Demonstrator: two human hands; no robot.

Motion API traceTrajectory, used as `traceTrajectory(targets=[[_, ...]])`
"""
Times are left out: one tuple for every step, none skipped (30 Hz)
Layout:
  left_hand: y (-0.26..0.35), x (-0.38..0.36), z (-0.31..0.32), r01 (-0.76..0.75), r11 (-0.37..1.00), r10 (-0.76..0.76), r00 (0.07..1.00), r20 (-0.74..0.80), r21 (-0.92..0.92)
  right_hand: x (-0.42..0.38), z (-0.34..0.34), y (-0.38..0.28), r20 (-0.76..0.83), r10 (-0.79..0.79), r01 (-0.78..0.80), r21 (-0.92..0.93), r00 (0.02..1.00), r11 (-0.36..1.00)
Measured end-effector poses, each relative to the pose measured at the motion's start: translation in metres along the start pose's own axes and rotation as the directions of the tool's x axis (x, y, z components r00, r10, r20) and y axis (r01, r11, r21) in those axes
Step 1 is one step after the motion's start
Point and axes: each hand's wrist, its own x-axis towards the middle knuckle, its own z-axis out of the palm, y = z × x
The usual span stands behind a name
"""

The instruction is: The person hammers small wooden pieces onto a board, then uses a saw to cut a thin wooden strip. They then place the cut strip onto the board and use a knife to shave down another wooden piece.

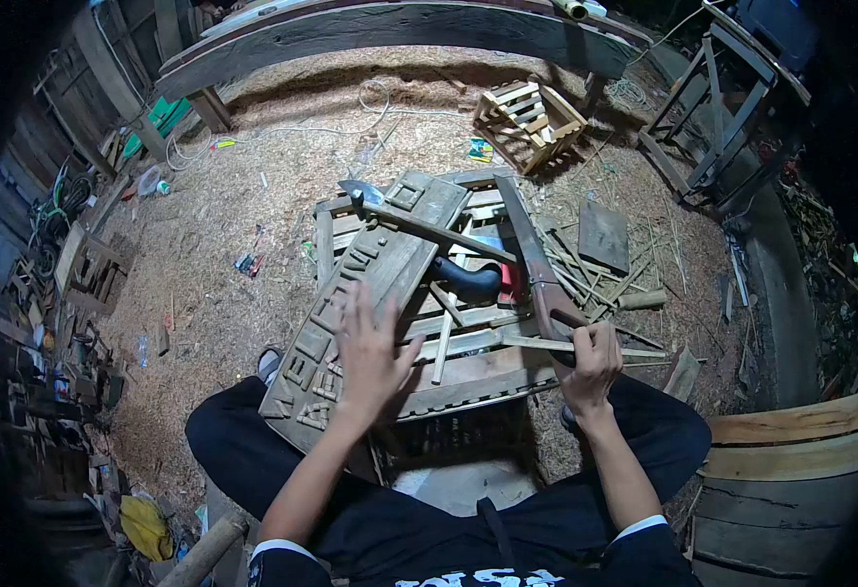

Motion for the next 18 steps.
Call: traceTrajectory(targets=[[0.005, 0.002, 0.005, -0.095, 0.994, 0.096, 0.995, 0.016, -0.062, -0.001, 0.001, 0.002, 0.000, 0.001, -0.001, -0.003, 1.000, 1.000], [0.010, 0.001, 0.010, -0.128, 0.987, 0.135, 0.988, 0.075, -0.095, -0.003, 0.004, 0.004, 0.006, -0.002, 0.002, -0.015, 1.000, 1.000], [0.015, 0.003, 0.015, -0.126, 0.987, 0.133, 0.988, 0.074, -0.096, -0.003, 0.006, 0.004, 0.011, -0.005, 0.005, -0.027, 1.000, 1.000], [0.019, 0.007, 0.020, -0.191, 0.969, 0.212, 0.968, 0.137, -0.156, -0.002, 0.006, 0.004, 0.012, -0.007, 0.008, -0.028, 1.000, 1.000], [0.022, 0.011, 0.024, -0.251, 0.943, 0.294, 0.936, 0.194, -0.220, -0.002, 0.007, 0.003, 0.006, -0.011, 0.011, -0.016, 1.000, 1.000], [0.024, 0.015, 0.030, -0.276, 0.946, 0.311, 0.921, 0.233, -0.170, -0.001, 0.007, 0.002, 0.000, -0.014, 0.014, -0.005, 1.000, 1.000], [0.025, 0.017, 0.036, -0.277, 0.945, 0.312, 0.921, 0.232, -0.173, -0.001, 0.008, 0.002, 0.001, -0.014, 0.014, -0.008, 1.000, 1.000], [0.027, 0.018, 0.041, -0.341, 0.938, 0.348, 0.920, 0.183, -0.065, -0.001, 0.008, 0.002, 0.007, -0.015, 0.015, -0.014, 1.000, 1.000], [0.029, 0.020, 0.043, -0.396, 0.917, 0.387, 0.912, 0.138, 0.047, -0.002, 0.009, 0.002, 0.013, -0.014, 0.015, -0.019, 1.000, 1.000], [0.031, 0.020, 0.045, -0.397, 0.917, 0.389, 0.911, 0.141, 0.042, -0.002, 0.009, 0.001, 0.017, -0.011, 0.012, -0.022, 1.000, 1.000], [0.031, 0.019, 0.046, -0.372, 0.928, 0.368, 0.921, 0.131, 0.007, -0.002, 0.008, 0.000, 0.014, -0.019, 0.019, -0.016, 1.000, 1.000], [0.031, 0.019, 0.048, -0.345, 0.938, 0.345, 0.930, 0.122, -0.028, -0.001, 0.008, -0.001, 0.012, -0.027, 0.027, -0.010, 1.000, 1.000], [0.029, 0.020, 0.048, -0.343, 0.939, 0.344, 0.931, 0.125, -0.030, 0.001, 0.008, -0.002, 0.015, -0.026, 0.027, -0.010, 1.000, 1.000], [0.024, 0.020, 0.048, -0.371, 0.920, 0.383, 0.920, 0.087, -0.131, 0.002, 0.007, -0.003, 0.012, -0.031, 0.031, -0.005, 0.999, 1.000], [0.021, 0.021, 0.045, -0.396, 0.889, 0.416, 0.908, 0.045, -0.228, 0.003, 0.007, -0.005, 0.008, -0.036, 0.036, 0.000, 0.999, 0.999], [0.019, 0.020, 0.043, -0.443, 0.865, 0.443, 0.895, -0.056, -0.234, 0.005, 0.005, -0.008, 0.010, -0.038, 0.038, 0.001, 0.999, 0.999], [0.017, 0.018, 0.039, -0.442, 0.866, 0.441, 0.896, -0.057, -0.234, 0.007, 0.004, -0.013, 0.011, -0.025, 0.025, 0.005, 1.000, 1.000], [0.017, 0.016, 0.031, -0.493, 0.821, 0.475, 0.870, -0.133, -0.290, 0.008, 0.003, -0.016, 0.010, -0.011, 0.011, 0.009, 1.000, 1.000]])
